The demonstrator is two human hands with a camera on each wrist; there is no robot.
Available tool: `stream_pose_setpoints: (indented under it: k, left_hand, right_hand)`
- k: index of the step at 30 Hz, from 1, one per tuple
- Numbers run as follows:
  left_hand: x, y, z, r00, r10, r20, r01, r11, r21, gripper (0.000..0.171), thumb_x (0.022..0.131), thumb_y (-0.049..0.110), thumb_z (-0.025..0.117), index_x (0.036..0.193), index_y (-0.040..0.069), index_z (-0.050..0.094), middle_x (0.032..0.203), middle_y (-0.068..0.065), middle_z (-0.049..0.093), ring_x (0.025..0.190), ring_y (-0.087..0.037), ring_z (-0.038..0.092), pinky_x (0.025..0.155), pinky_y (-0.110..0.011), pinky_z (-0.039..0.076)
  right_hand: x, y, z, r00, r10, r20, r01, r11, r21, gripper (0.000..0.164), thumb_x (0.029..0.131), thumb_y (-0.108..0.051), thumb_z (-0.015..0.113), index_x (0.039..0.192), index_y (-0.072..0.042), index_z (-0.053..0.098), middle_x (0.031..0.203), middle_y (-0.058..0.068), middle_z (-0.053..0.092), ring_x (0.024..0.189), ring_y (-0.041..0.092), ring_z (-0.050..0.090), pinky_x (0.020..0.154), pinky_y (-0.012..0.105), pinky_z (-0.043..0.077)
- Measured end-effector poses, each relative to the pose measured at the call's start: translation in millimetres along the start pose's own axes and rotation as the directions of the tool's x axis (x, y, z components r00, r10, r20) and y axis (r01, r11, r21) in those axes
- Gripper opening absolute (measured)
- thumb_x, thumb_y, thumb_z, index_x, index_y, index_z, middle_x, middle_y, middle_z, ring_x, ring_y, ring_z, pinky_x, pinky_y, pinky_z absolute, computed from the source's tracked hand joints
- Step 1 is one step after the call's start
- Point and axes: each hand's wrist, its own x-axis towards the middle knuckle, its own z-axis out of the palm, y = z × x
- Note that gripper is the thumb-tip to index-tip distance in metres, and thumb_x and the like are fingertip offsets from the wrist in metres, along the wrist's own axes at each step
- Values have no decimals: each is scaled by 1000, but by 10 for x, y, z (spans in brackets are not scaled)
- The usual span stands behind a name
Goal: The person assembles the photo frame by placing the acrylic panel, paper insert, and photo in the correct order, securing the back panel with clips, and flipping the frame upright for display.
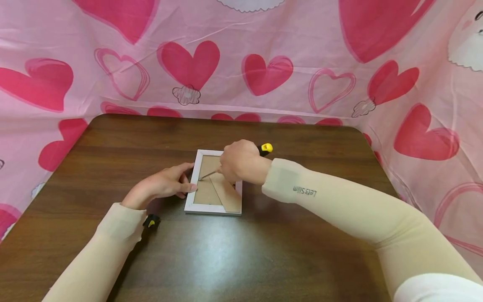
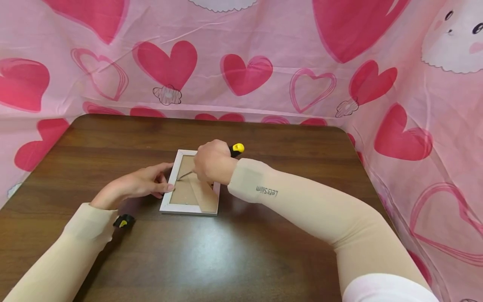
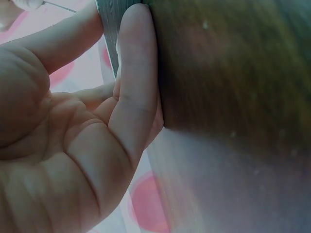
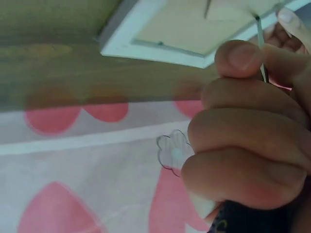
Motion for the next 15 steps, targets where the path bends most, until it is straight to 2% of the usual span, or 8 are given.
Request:
stream_pose_setpoints:
  k: [5, 10, 15]
  left_hand:
    - [-12, -11, 0, 1000, -2, -2, 2, 1000, -2, 83, 85, 21, 73, 150, 7, 22, 89, -14, 53, 81, -24, 56, 74, -35, 56]
    - [-16, -10, -1, 1000, 8, 1, -8, 1000, -2, 83, 86, 21, 73, 150, 8, 21, 90, -14, 53, 81, -24, 56, 74, -36, 56]
    - [-20, -13, 3, 1000, 9, -3, -9, 1000, 3, 82, 86, 21, 72, 150, 8, 22, 89, -14, 53, 80, -24, 56, 74, -36, 56]
  right_hand:
    - [7, 46, 185, 999, 33, -37, -30, 996, 80, 47, 97, -58, 34, 101, -25, 67, 98, -3, 62, 76, 16, 56, 54, 36, 50]
    - [0, 85, 370, 995, 38, -87, -24, 987, 161, 48, 97, -60, 31, 84, -27, 63, 94, -3, 61, 77, 18, 57, 54, 37, 49]
    - [4, 103, 511, 992, 16, -129, 9, 982, 189, 54, 98, -60, 28, 72, -26, 60, 84, -3, 58, 71, 17, 55, 54, 37, 49]
